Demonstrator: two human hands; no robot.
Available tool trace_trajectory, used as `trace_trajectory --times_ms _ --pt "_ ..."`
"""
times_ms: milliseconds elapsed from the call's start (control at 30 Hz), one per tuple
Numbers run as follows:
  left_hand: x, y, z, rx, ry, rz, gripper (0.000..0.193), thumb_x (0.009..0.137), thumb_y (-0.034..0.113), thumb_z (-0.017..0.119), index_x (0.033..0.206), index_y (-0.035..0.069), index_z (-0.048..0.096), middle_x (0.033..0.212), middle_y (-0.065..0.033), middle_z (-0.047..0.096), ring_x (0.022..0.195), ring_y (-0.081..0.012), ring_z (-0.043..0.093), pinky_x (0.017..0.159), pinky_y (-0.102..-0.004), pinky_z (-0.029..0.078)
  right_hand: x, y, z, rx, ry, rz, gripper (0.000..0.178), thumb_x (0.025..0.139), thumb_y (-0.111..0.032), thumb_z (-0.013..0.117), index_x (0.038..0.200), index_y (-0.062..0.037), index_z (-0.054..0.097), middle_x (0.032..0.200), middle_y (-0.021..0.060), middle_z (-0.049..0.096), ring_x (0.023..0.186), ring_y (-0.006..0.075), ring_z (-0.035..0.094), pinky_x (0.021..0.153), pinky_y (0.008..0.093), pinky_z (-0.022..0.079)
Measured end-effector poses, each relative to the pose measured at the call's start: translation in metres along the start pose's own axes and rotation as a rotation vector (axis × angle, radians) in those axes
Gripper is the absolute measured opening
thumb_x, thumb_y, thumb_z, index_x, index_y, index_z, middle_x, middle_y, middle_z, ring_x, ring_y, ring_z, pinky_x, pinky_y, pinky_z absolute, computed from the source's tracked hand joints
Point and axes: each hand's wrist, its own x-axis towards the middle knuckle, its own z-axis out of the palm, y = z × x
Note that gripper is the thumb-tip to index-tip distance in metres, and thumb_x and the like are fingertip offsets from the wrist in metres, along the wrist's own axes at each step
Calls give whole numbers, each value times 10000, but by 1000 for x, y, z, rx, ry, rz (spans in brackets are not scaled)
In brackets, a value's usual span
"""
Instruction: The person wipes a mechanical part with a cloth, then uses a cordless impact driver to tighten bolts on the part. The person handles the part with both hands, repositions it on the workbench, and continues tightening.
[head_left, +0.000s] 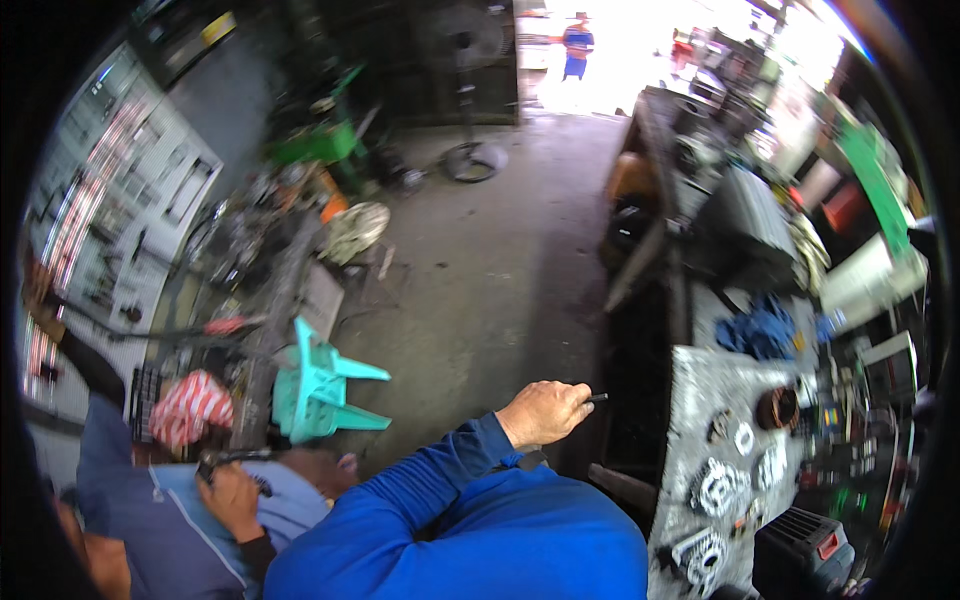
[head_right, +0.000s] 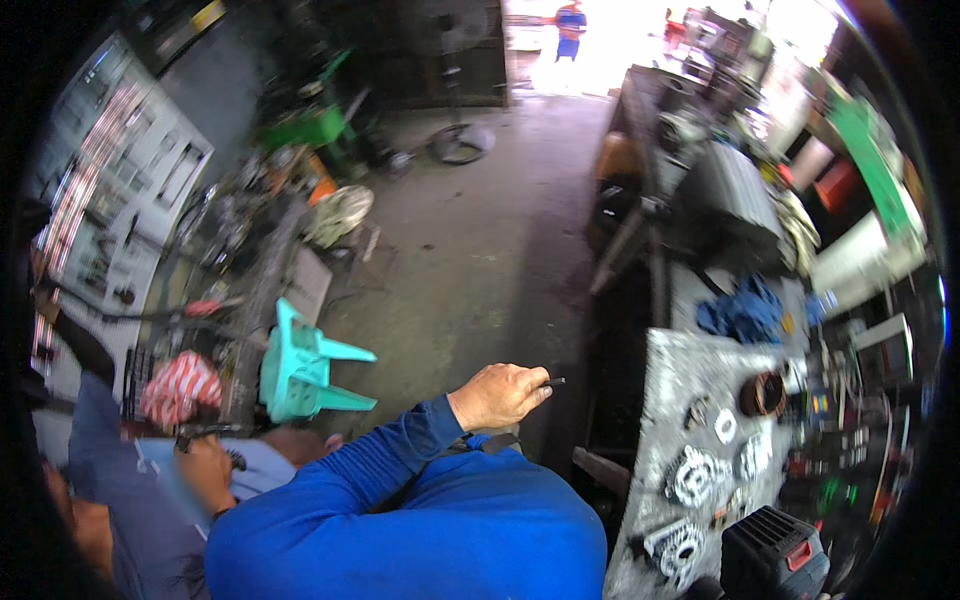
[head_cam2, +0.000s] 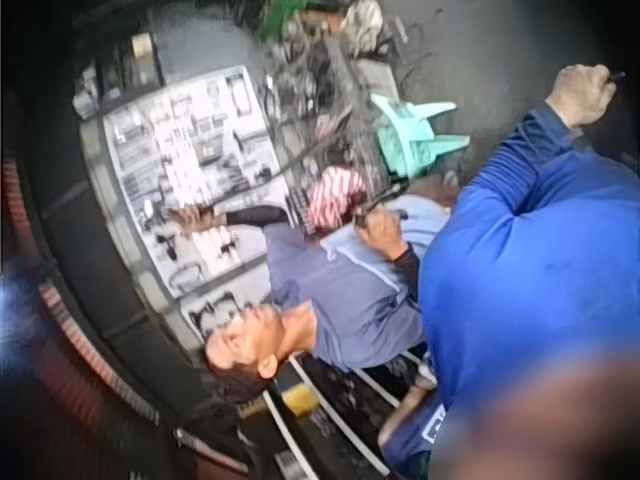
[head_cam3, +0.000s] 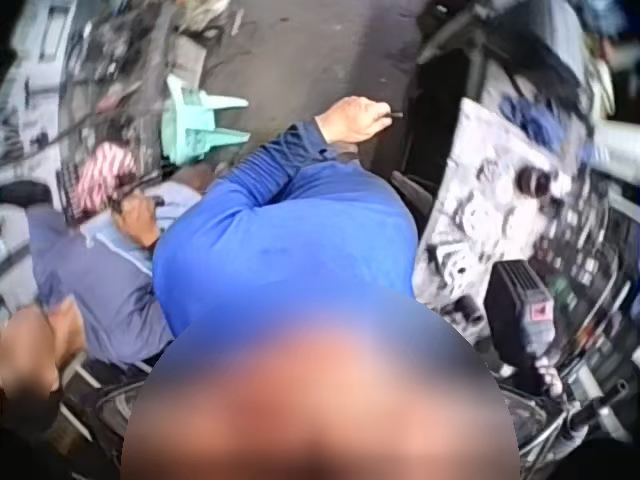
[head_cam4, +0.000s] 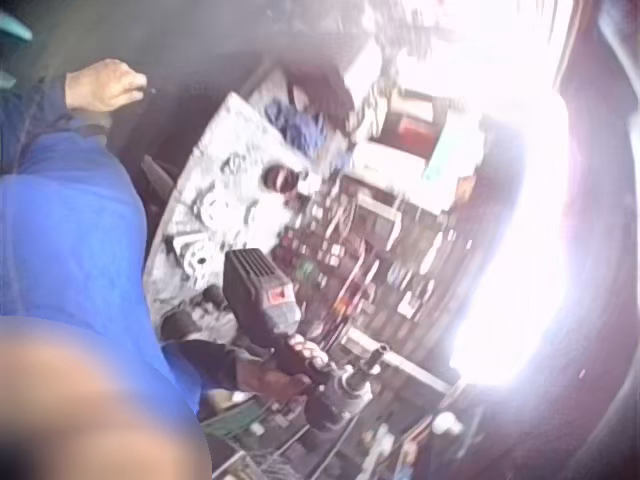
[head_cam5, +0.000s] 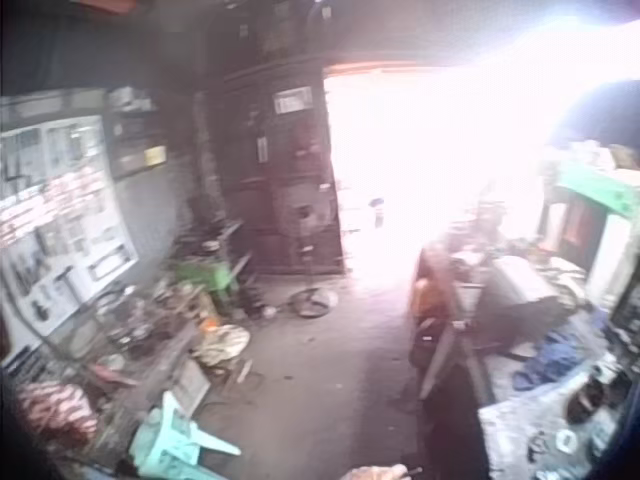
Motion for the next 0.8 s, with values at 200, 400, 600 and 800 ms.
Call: trace_trajectory --times_ms 200,400,600,800 --pt "-48 -102 -67 34 148 -240 313 1063 346 562 1017 40 610 886 -229 714 900 -457 706 774 -575 561 33 35 196 153 -337 94 413 904 -308 782 1181 -24 667 1032 101 680 906 230 624 781 386 507" --pt "-56 -139 -146 -334 592 -251 262 1074 296 571 1150 45 576 908 -207 705 883 -408 708 771 -493 554 27 49 348 191 -613 210 409 871 -235 829 1198 -33 687 1080 86 706 960 219 646 842 381 523" --pt "-16 -151 -224 -974 560 -37 149 1087 188 612 1180 71 621 845 55 537 755 -49 503 687 -230 444 20 68 463 168 -888 371 429 838 -161 875 1215 -42 708 1128 72 732 1014 209 668 903 376 539" --pt "33 -181 -285 -668 620 -44 220 1020 163 701 1180 26 765 975 8 715 820 -75 624 749 -258 534 44 106 556 167 -1103 340 454 822 -107 905 1238 -62 730 1177 63 758 1085 203 690 968 385 554"
